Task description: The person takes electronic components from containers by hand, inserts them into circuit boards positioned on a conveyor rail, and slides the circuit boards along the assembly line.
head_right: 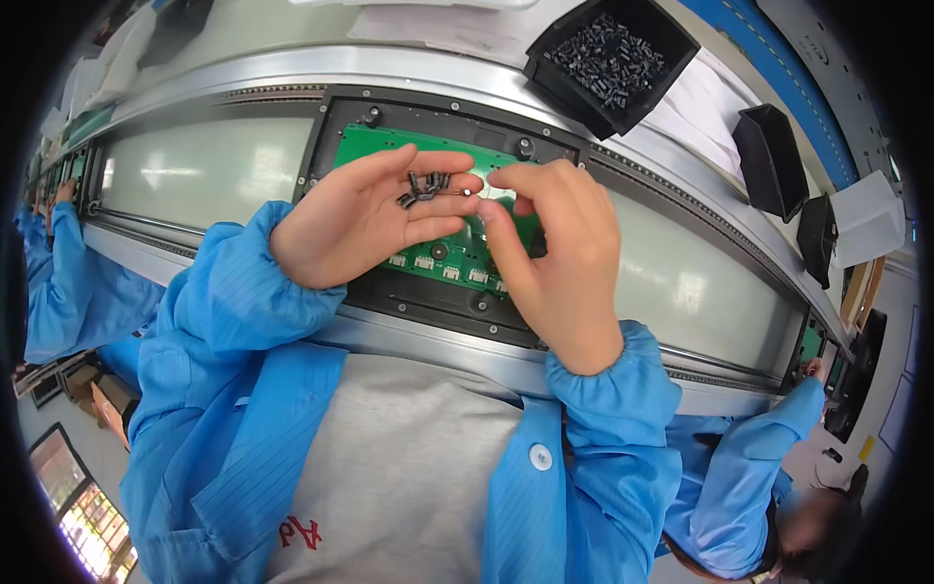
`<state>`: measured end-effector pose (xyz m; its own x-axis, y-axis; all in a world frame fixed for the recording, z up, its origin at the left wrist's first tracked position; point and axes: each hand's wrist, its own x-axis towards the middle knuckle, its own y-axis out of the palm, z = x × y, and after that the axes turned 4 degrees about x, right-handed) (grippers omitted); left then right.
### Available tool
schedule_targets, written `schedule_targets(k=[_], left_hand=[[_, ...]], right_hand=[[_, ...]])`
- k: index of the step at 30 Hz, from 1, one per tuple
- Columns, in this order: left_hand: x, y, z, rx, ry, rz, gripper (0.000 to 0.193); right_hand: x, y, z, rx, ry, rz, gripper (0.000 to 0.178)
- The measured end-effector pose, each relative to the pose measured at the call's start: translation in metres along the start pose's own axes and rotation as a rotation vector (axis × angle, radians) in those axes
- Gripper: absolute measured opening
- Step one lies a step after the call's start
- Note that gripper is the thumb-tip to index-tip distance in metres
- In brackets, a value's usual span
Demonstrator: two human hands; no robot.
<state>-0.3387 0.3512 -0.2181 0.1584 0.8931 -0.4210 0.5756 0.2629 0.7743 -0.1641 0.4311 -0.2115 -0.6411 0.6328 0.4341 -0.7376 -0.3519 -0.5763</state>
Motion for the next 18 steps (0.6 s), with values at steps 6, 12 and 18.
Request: schedule_targets(k=[6,12,18], left_hand=[[-0.004,-0.012,0.014,-0.045,-0.054,0.062,0.048],[-0.012,-0.001,0.01,0.008,-0.063,0.021,0.05],[-0.012,-0.006,0.012,0.051,-0.108,0.119,0.044]], right_hand=[[-0.01,0.004,-0.006,0.021,-0.001,0.11,0.016],[-0.01,-0.003,-0.002,0.069,0.042,0.191,0.015],[-0.015,-0.007,0.001,0.527,0.368,0.241,0.014]])
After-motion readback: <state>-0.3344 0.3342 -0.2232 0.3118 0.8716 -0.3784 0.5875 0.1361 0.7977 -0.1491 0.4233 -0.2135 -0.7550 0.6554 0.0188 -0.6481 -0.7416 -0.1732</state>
